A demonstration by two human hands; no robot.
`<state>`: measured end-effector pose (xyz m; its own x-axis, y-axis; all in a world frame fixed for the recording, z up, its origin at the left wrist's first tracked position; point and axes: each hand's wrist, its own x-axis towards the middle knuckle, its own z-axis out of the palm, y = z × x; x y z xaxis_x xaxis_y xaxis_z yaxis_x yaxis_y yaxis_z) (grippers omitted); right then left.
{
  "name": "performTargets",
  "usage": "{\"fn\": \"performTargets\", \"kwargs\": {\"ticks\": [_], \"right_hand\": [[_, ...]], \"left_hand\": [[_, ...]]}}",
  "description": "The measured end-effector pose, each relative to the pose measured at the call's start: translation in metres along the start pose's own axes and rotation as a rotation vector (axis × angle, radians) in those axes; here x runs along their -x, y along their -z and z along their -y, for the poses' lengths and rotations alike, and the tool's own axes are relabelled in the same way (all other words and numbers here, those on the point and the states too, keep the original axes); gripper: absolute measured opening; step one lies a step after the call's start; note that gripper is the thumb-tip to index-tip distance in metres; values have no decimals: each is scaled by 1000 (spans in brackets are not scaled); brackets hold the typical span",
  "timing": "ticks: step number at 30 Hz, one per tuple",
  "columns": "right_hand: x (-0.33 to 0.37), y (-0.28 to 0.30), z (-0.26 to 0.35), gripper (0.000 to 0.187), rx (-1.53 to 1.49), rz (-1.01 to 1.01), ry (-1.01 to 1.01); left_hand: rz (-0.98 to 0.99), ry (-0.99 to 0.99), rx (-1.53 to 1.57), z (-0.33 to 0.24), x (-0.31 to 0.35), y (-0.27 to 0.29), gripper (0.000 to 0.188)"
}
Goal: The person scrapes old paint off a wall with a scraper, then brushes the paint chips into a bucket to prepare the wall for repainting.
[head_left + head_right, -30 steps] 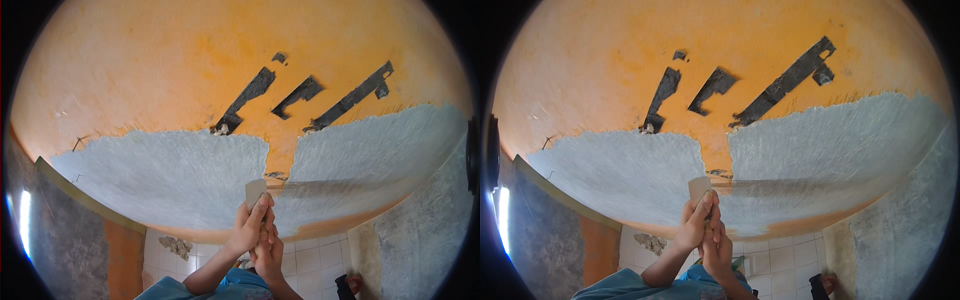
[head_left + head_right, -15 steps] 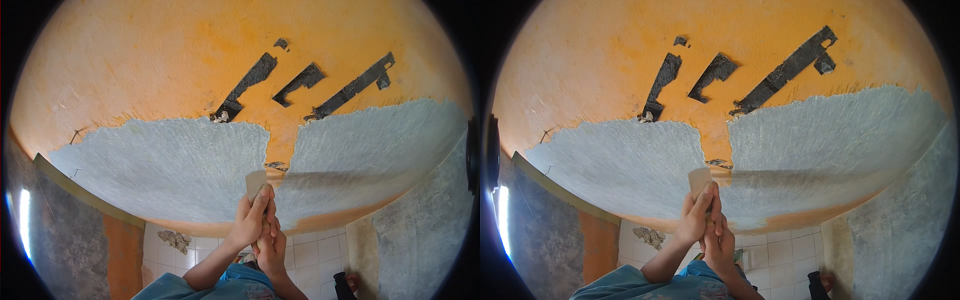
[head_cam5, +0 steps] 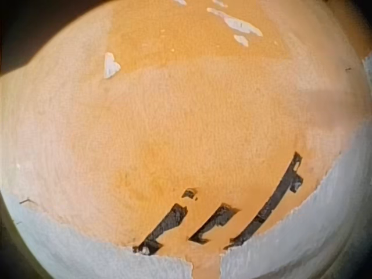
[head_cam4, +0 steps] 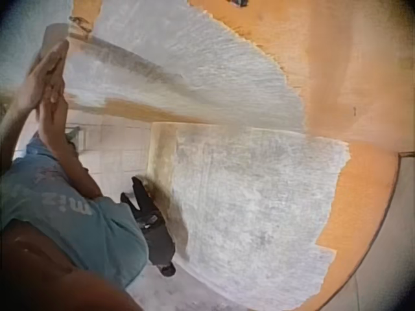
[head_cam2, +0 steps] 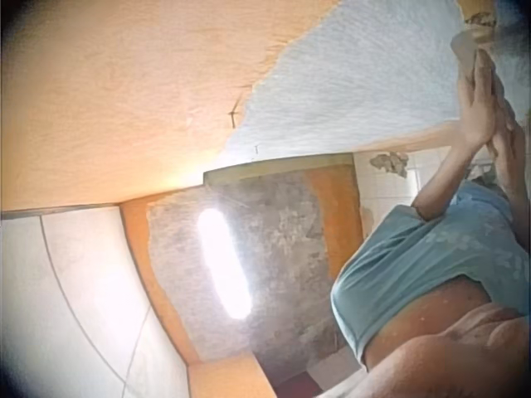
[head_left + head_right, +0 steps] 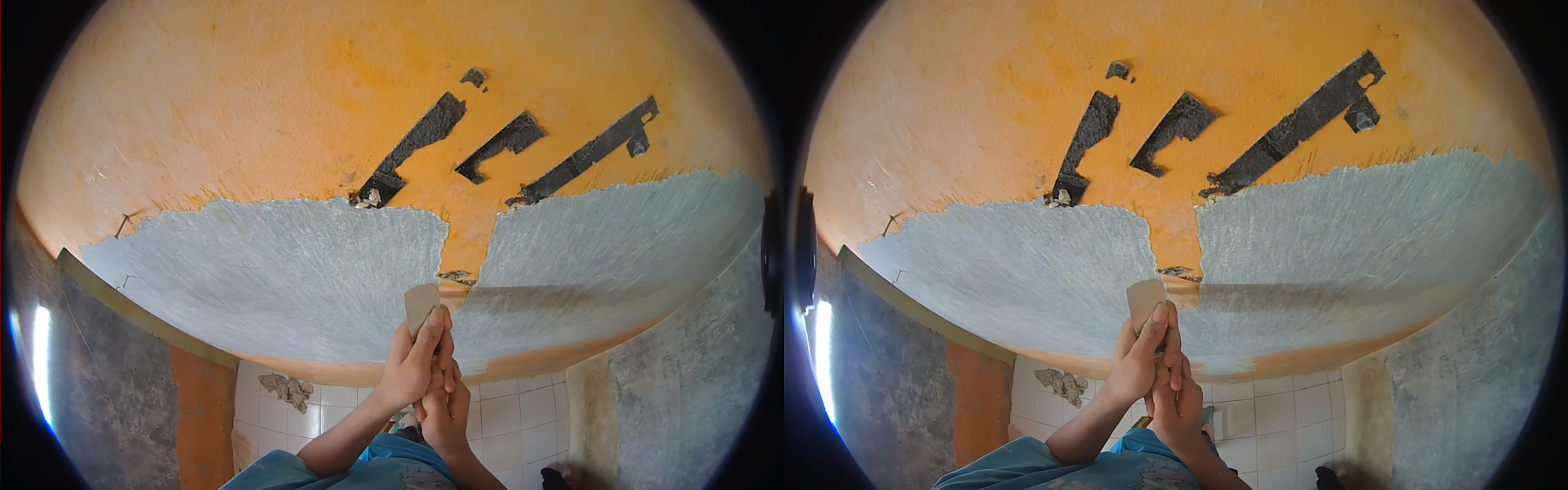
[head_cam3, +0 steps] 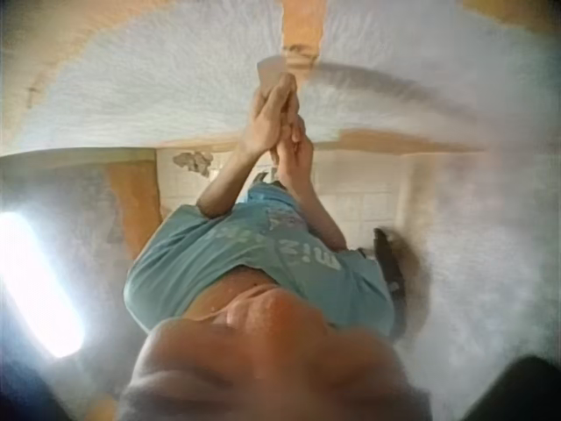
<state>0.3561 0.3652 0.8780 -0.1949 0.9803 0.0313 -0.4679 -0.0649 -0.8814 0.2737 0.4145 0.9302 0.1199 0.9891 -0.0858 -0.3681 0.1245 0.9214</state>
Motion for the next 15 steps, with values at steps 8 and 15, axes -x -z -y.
{"fn": "performTargets", "kwargs": {"ticks": [8, 15], "right_hand": [[-1, 3, -7, 30, 34, -22, 98], [-2, 2, -3, 30, 38, -14, 28]], "left_hand": [[29, -77, 22, 2, -1, -1, 27], [-2, -9, -40, 2, -1, -1, 28]]}}
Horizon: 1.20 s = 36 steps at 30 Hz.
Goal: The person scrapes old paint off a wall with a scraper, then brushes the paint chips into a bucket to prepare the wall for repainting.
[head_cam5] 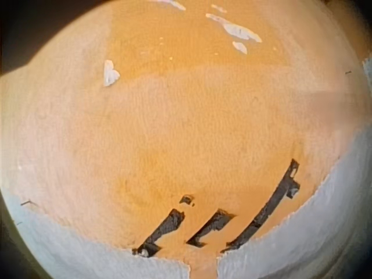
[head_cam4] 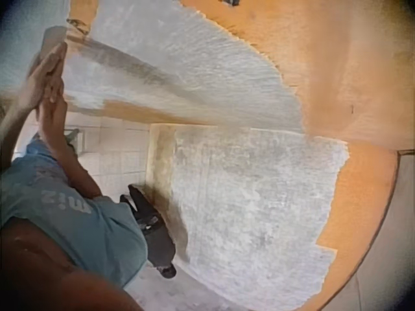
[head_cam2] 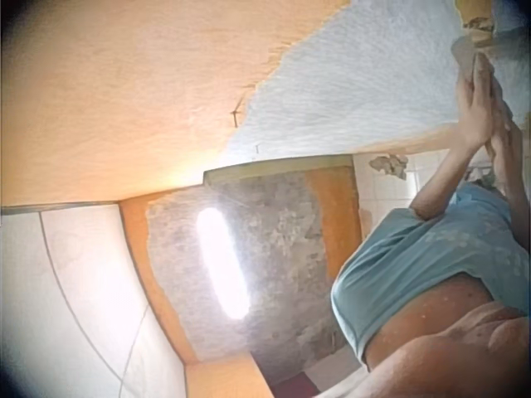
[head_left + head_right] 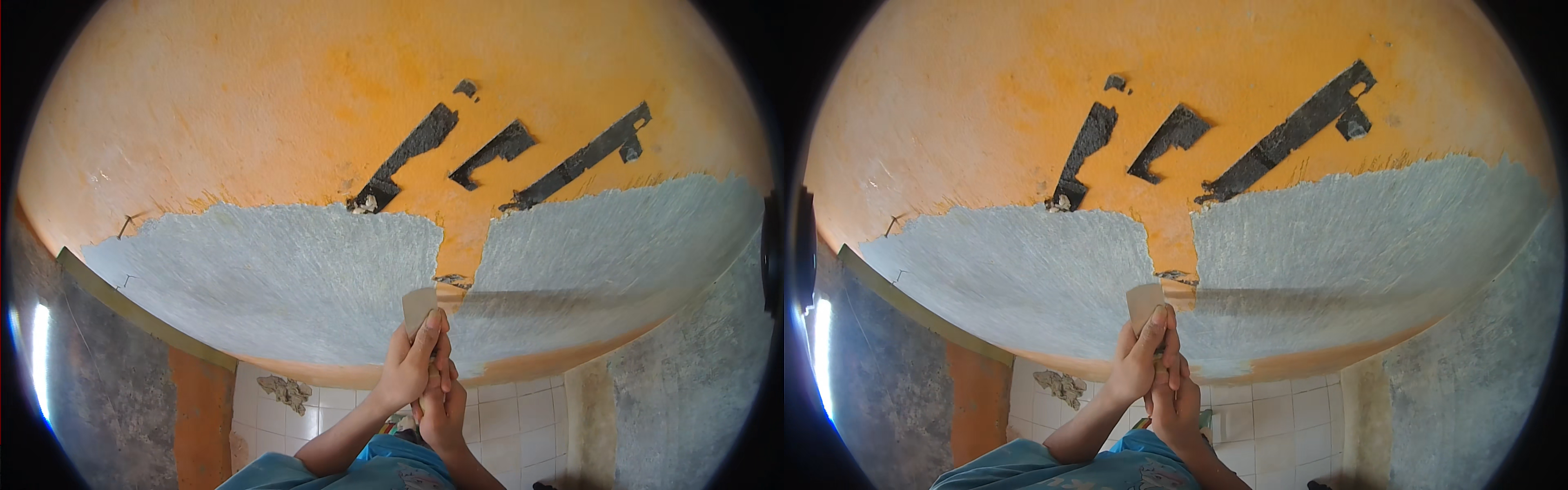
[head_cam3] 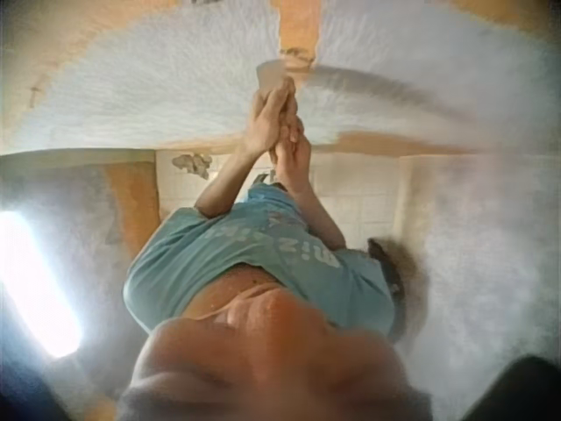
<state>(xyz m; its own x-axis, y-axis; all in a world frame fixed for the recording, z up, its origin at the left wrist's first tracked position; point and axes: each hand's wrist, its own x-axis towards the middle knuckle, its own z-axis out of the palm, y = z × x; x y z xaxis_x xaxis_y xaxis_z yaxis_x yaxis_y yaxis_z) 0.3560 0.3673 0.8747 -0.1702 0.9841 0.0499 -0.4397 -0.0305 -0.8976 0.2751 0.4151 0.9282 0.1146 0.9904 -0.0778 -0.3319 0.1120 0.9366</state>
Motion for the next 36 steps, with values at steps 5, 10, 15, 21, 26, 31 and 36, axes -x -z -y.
{"fn": "performTargets", "kwargs": {"ticks": [5, 10, 15, 21, 26, 31, 36], "right_hand": [[2, 1, 2, 28, -107, 8, 31], [-1, 1, -4, 28, -76, 87, 47], [0, -2, -5, 27, -56, -51, 25], [-1, -7, -1, 27, -46, -33, 34], [-10, -12, 6, 27, -54, -21, 165], [-5, -11, 3, 25, -98, -67, 38], [1, -6, -8, 26, -105, -38, 77]], "left_hand": [[38, -65, 63, -2, 0, -1, 29], [43, -96, 31, -2, 1, 0, 29], [10, -34, 32, 0, 0, 1, 29], [0, -51, 21, -4, 1, 1, 28], [53, -124, 51, -17, -3, -1, 29], [7, 39, -59, -14, -1, -3, 28], [75, -27, 30, -6, 0, 3, 28]]}}
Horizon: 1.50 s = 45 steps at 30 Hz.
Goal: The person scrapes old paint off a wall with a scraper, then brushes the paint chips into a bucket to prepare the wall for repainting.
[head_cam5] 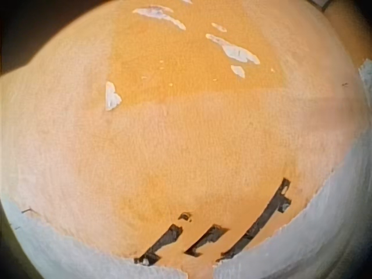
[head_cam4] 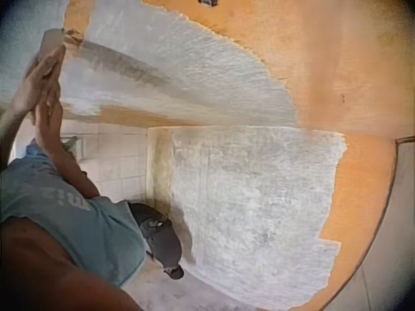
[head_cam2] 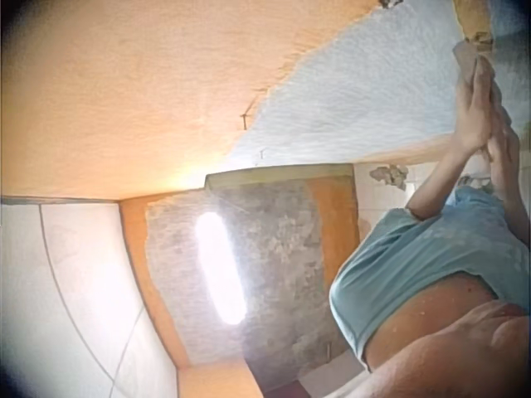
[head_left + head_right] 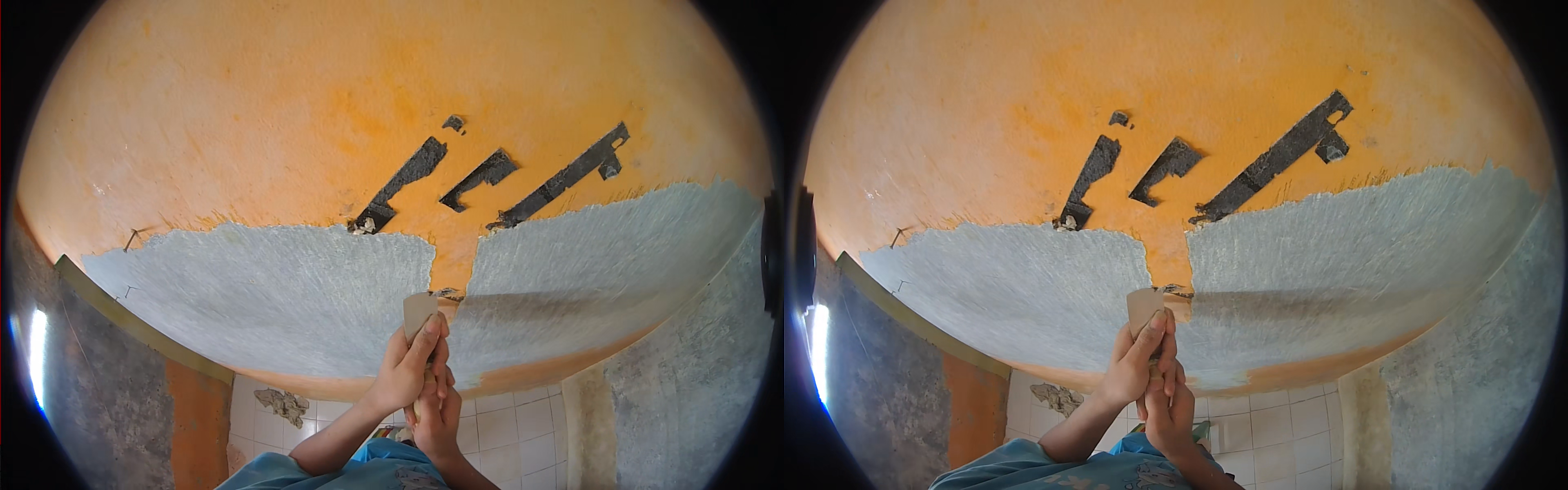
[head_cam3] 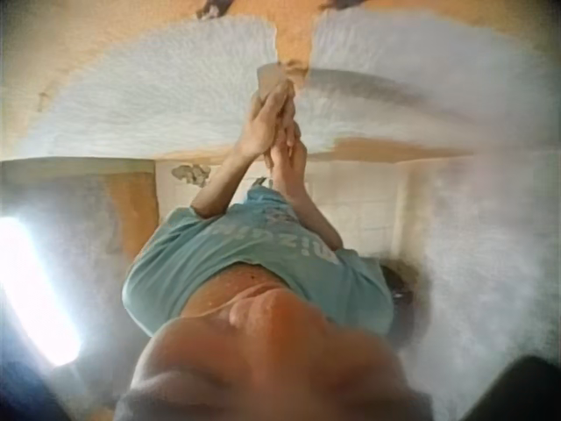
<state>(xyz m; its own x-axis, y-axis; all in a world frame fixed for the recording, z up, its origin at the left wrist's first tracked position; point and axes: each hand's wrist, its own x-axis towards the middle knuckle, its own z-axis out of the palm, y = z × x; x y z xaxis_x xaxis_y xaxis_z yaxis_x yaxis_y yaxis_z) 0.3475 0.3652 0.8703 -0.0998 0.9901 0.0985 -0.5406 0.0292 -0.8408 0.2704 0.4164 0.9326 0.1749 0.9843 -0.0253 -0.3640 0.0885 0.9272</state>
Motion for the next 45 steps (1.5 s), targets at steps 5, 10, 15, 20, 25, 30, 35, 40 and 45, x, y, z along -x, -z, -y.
{"fn": "performTargets", "kwargs": {"ticks": [5, 10, 15, 20, 25, 30, 35, 40, 45], "right_hand": [[0, 3, 1, 25, -5, -42, -22], [-4, 4, 4, 28, 67, 14, -100], [-4, 3, 6, 26, 31, 7, -39], [-9, 1, 12, 25, 59, -14, -54], [-12, -1, 17, 26, 70, 20, 58], [-11, 0, 21, 31, 56, 32, -25], [-6, 1, 19, 27, 50, 23, -13], [-8, 4, 15, 27, 26, 85, -1], [-13, 6, 19, 28, 48, 117, 22]], "left_hand": [[-7, -2, 0, 1, 0, -1, 28], [-70, 20, -54, 0, -2, -3, 28], [-30, -55, 9, 1, -1, -3, 29], [-49, -65, -7, -3, -4, -5, 29], [-51, -79, -21, -8, -4, -10, 29], [-32, -139, 54, -11, -4, -9, 30], [-57, 13, -35, -7, -2, -9, 28], [-33, -48, 4, -10, -2, -12, 29], [-8, -78, 30, -14, -4, -14, 29]]}}
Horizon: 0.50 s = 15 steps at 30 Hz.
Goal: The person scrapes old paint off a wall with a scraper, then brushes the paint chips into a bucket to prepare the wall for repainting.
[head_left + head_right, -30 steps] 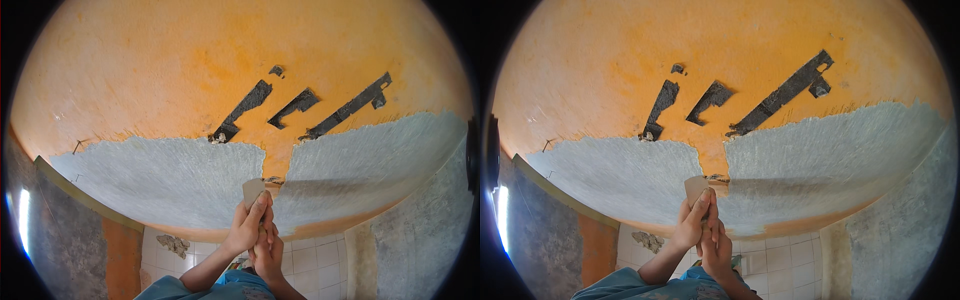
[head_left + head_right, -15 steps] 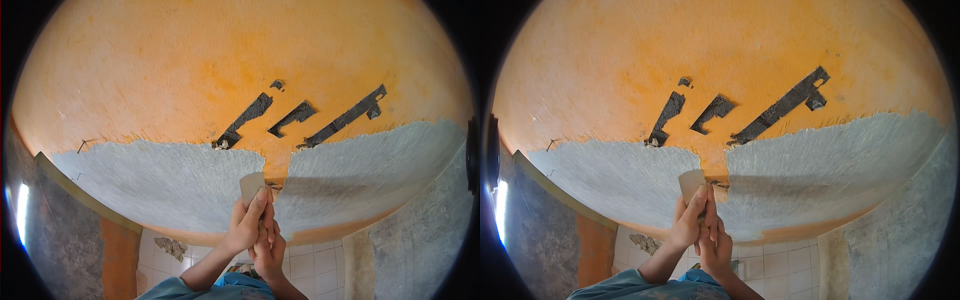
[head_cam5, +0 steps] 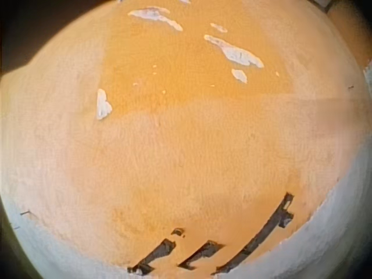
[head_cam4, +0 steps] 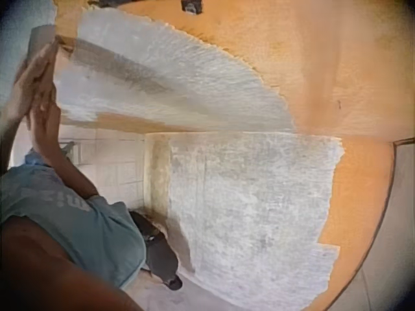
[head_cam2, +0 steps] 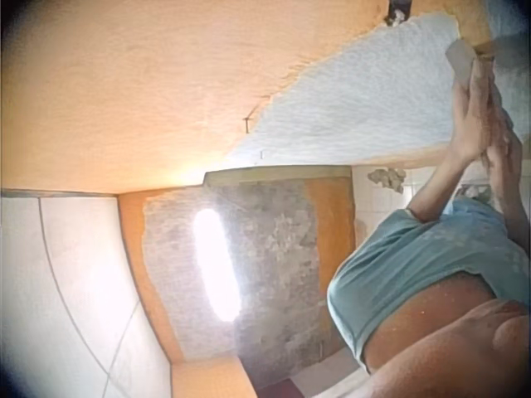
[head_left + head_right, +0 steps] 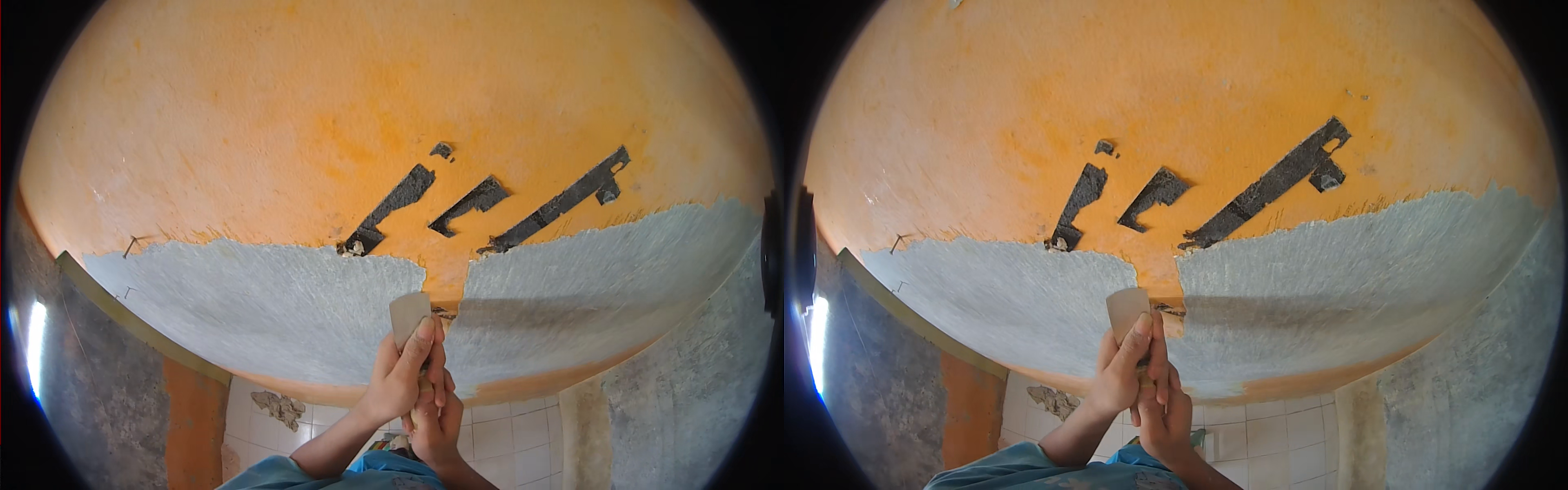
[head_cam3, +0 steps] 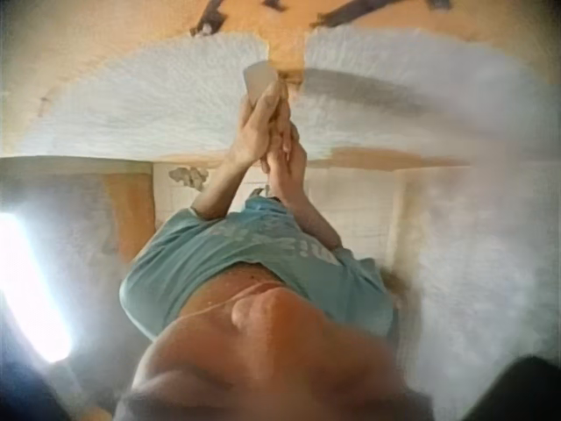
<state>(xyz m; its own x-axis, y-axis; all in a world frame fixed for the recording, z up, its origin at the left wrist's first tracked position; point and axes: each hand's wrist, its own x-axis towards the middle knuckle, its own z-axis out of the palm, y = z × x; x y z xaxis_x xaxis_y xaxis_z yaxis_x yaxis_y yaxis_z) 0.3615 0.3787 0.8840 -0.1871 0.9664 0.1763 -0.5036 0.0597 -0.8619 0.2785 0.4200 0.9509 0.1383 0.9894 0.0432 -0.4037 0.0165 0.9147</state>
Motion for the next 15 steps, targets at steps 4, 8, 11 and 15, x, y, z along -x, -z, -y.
{"fn": "performTargets", "kwargs": {"ticks": [4, 8, 11, 15], "right_hand": [[5, -5, 3, 32, -26, -100, -79], [10, -2, 3, 34, -104, -71, -132], [10, 2, 0, 26, -68, -16, -70], [8, 1, -3, 27, -30, -46, -70]], "left_hand": [[-14, 13, -47, 2, 3, 1, 29], [-38, 65, 26, 7, 5, 3, 30], [-33, 33, -17, 10, 4, 3, 30], [-19, 22, -4, 10, 3, 4, 31]]}}
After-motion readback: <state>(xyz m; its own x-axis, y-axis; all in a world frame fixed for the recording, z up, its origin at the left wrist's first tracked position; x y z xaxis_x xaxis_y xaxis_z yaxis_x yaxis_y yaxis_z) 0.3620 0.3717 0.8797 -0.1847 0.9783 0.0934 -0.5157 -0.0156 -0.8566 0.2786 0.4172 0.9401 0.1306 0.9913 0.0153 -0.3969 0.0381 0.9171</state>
